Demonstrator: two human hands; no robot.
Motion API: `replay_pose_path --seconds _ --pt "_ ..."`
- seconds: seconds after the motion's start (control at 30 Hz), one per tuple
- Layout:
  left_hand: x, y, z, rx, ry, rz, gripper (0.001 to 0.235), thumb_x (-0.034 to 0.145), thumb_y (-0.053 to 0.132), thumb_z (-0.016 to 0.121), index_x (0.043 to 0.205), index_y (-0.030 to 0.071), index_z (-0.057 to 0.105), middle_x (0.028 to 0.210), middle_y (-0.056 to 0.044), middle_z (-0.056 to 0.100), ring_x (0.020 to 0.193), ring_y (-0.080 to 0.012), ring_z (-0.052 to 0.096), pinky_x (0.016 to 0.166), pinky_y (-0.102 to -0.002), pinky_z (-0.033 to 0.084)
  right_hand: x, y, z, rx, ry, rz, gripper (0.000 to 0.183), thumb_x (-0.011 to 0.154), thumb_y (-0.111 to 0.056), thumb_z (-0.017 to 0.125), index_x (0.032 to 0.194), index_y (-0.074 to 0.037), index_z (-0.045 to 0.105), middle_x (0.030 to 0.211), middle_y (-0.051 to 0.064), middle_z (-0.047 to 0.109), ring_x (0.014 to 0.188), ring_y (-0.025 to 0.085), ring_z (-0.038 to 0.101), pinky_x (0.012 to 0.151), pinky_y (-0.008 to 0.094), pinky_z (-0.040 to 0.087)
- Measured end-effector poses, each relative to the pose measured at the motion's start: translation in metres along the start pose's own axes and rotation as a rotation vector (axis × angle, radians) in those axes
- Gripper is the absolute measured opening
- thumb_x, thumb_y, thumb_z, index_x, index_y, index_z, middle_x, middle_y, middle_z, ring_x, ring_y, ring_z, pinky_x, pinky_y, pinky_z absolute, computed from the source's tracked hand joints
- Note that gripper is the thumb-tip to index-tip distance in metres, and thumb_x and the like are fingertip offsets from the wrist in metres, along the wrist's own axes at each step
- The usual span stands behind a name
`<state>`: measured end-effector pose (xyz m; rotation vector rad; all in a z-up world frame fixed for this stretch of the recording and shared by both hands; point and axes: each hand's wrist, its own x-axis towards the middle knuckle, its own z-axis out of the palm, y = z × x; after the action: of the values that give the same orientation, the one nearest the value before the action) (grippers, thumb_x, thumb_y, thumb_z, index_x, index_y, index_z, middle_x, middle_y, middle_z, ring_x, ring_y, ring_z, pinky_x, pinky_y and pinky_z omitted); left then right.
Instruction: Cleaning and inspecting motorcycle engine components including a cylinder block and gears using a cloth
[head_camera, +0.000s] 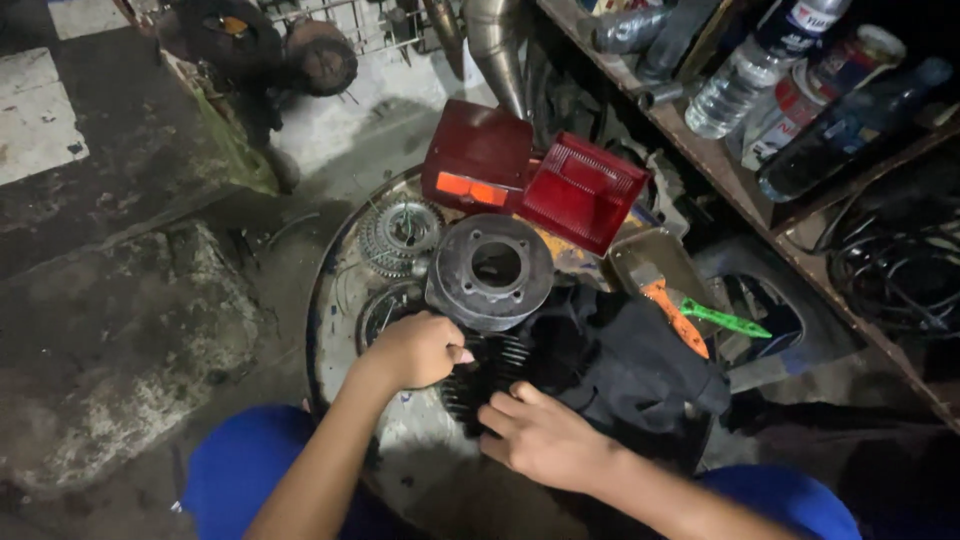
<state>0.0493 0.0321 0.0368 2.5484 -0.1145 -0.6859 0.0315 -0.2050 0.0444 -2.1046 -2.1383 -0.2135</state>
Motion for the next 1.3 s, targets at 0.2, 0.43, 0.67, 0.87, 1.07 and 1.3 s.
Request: replay_pose_path --seconds 0.2,0.43,0.67,0.87,1.07,1.3 --pt "-0.006 0.012 -0.011 0.017 -0.029 -0.079 0.026 0.092 0.035 0.061 0.082 0.015 0.075 0.101 -0.017 0.074 0.104 -0.0414 0.066 0.083 -0.048 0.051 0.014 -0.008 0.016 -0.005 0.11 0.027 0.023 0.101 -0.016 0.061 0.077 -0.014 0.062 0.086 0.006 0.051 0.082 0.028 0.05 0.068 0.041 0.037" --pt "-0.002 -0.003 0.004 0.002 0.113 0.081 0.032 0.092 0.033 0.059 0.07 0.012 0.068 0.087 -0.014 0.075 0.095 -0.0428 0.067 0.079 -0.052 0.049 -0.001 -0.007 -0.002 -0.012 -0.032 0.068 0.015 0.095 -0.022 0.062 0.08 -0.018 0.062 0.088 0.005 0.054 0.086 0.028 0.051 0.071 0.042 0.037" --pt "-0.009 0.012 -0.008 -0.037 -0.009 -0.068 0.035 0.096 0.021 0.052 0.063 0.011 0.048 0.077 -0.017 0.061 0.089 -0.039 0.06 0.07 -0.049 0.044 0.004 -0.01 0.024 0.0 0.051 0.058 0.011 0.096 -0.018 0.06 0.087 -0.015 0.064 0.091 0.006 0.053 0.086 0.027 0.049 0.07 0.041 0.037" --pt "-0.004 0.004 -0.002 -0.001 0.01 -0.041 0.035 0.097 0.031 0.054 0.069 0.011 0.058 0.084 -0.018 0.07 0.095 -0.0457 0.063 0.074 -0.055 0.048 0.002 -0.011 0.015 -0.01 0.012 0.092 0.011 0.098 -0.02 0.058 0.092 -0.017 0.067 0.093 0.005 0.054 0.088 0.027 0.05 0.072 0.041 0.038" --pt "-0.006 -0.001 0.0 -0.047 0.032 -0.001 0.036 0.097 0.029 0.055 0.068 0.009 0.055 0.079 -0.02 0.068 0.087 -0.0468 0.063 0.069 -0.055 0.046 -0.009 -0.001 0.007 0.014 -0.085 0.044 0.009 0.094 -0.018 0.06 0.093 -0.016 0.068 0.097 0.006 0.056 0.095 0.028 0.051 0.076 0.042 0.039" --pt "-0.001 0.0 0.003 -0.022 0.019 -0.015 0.031 0.091 0.026 0.054 0.065 0.009 0.055 0.079 -0.019 0.068 0.093 -0.0428 0.064 0.072 -0.054 0.048 0.013 -0.001 0.019 0.013 0.069 0.008 0.007 0.093 -0.015 0.059 0.088 -0.016 0.064 0.092 0.005 0.052 0.088 0.027 0.05 0.076 0.04 0.04"
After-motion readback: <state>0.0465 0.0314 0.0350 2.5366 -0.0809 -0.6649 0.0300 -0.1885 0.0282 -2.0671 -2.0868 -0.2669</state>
